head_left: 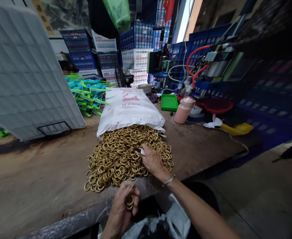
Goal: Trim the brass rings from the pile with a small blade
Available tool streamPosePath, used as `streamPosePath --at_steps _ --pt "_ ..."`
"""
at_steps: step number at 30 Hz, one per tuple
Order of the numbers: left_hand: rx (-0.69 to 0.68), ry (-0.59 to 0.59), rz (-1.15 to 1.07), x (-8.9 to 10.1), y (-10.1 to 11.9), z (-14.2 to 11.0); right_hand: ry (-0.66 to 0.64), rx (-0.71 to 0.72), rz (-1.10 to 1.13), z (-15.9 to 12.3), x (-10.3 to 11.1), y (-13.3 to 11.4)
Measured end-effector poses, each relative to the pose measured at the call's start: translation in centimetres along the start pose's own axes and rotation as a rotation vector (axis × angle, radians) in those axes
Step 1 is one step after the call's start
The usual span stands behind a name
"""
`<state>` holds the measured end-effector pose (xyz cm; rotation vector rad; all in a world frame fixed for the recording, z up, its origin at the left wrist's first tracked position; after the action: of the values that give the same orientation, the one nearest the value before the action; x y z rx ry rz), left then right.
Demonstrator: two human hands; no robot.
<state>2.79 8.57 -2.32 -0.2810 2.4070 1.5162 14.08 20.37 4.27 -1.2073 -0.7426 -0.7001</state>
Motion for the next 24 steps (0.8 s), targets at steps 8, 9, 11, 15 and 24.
streamPosePath --at_steps 8,9,11,15,24 --pt "0.062 -0.066 -0.143 0.4 -0.1 0.1 0.028 -0.004 -0.04 1.2 -0.7 0.2" --pt "0.069 -0.061 -0.149 0.5 -0.2 0.2 0.032 -0.001 -0.023 1.2 -0.6 0.3" --pt "0.057 -0.057 -0.139 0.6 -0.1 0.3 0.041 0.016 0.026 1.1 -0.3 0.3" --pt "-0.062 -0.028 0.035 0.5 0.8 0.9 0.047 0.083 0.186 0.0 0.4 0.0" --pt "-0.591 0.175 0.671 -0.1 5.1 -0.3 -0.219 -0.228 0.921 -5.5 -2.5 1.1"
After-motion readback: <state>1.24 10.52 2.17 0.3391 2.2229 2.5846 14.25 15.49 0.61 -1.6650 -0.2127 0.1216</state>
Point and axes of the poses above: each hand's wrist, its own z-axis towards the middle knuckle, its own x-axis out of the back of the hand, y = z × x, the point moved 8 cm from there along z, towards the middle knuckle, and after that the axes turned 15 degrees about z, right-handed, at the moved point
